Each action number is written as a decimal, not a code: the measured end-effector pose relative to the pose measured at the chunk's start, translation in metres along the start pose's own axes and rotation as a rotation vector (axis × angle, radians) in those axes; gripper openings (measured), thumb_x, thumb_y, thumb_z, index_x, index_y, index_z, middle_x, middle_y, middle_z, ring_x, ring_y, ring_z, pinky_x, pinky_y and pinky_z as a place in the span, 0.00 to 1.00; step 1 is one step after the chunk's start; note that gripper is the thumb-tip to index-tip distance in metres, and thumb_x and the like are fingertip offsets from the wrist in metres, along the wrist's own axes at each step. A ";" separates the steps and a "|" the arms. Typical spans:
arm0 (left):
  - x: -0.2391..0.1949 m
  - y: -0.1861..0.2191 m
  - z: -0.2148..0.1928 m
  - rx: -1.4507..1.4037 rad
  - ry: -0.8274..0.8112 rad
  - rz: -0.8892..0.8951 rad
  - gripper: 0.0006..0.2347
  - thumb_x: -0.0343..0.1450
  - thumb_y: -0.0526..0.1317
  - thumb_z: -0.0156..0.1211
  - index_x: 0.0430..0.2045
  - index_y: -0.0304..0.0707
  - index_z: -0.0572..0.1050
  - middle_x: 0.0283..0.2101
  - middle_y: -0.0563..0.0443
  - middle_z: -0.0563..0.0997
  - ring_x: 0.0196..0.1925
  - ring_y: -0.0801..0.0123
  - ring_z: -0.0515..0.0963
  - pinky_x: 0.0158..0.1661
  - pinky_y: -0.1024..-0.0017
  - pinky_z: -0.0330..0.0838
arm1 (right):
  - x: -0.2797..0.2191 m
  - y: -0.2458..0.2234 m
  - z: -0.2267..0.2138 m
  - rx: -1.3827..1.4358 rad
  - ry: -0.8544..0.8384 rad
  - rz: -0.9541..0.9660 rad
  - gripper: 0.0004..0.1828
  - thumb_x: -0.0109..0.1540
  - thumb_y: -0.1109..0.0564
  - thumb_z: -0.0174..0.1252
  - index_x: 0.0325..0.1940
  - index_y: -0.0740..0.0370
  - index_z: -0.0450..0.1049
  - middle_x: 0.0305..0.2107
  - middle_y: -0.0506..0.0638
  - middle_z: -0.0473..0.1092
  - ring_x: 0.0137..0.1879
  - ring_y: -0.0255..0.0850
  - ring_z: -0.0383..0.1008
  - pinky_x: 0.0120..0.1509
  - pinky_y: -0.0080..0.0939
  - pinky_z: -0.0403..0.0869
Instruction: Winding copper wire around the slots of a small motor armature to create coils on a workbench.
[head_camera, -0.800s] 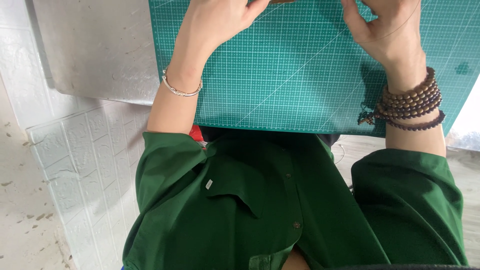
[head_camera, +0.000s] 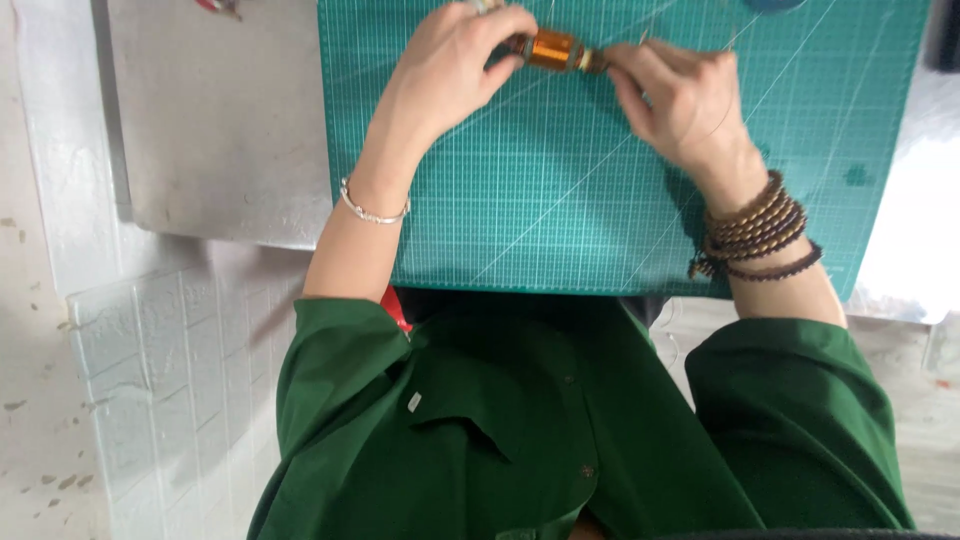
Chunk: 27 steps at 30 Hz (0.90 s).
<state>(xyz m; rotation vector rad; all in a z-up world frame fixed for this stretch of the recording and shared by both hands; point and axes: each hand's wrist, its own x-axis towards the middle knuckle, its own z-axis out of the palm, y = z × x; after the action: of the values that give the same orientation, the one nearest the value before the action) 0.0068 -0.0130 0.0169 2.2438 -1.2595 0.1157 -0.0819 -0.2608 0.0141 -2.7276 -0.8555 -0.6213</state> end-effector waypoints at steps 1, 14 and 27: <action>0.002 -0.001 0.002 -0.026 -0.008 -0.001 0.09 0.65 0.29 0.64 0.37 0.34 0.75 0.29 0.48 0.80 0.25 0.65 0.77 0.29 0.69 0.72 | 0.001 -0.001 0.001 0.041 -0.009 0.021 0.02 0.70 0.63 0.55 0.45 0.61 0.74 0.25 0.44 0.70 0.21 0.29 0.62 0.21 0.26 0.58; 0.009 0.006 0.007 -0.108 -0.046 -0.009 0.10 0.66 0.30 0.62 0.39 0.33 0.74 0.34 0.47 0.82 0.25 0.65 0.78 0.27 0.69 0.73 | -0.002 0.001 0.004 0.063 0.047 0.038 0.06 0.67 0.66 0.53 0.35 0.63 0.69 0.23 0.46 0.67 0.19 0.33 0.58 0.20 0.30 0.53; 0.009 0.008 0.012 -0.069 -0.044 -0.026 0.10 0.66 0.31 0.63 0.40 0.35 0.74 0.33 0.48 0.82 0.23 0.66 0.77 0.26 0.70 0.72 | -0.008 0.005 0.008 0.041 0.003 0.088 0.06 0.69 0.63 0.50 0.37 0.62 0.67 0.18 0.42 0.62 0.17 0.33 0.56 0.19 0.30 0.52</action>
<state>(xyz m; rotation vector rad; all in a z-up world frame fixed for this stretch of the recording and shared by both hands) 0.0032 -0.0298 0.0130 2.2138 -1.2376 0.0128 -0.0825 -0.2660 0.0034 -2.7097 -0.7343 -0.5839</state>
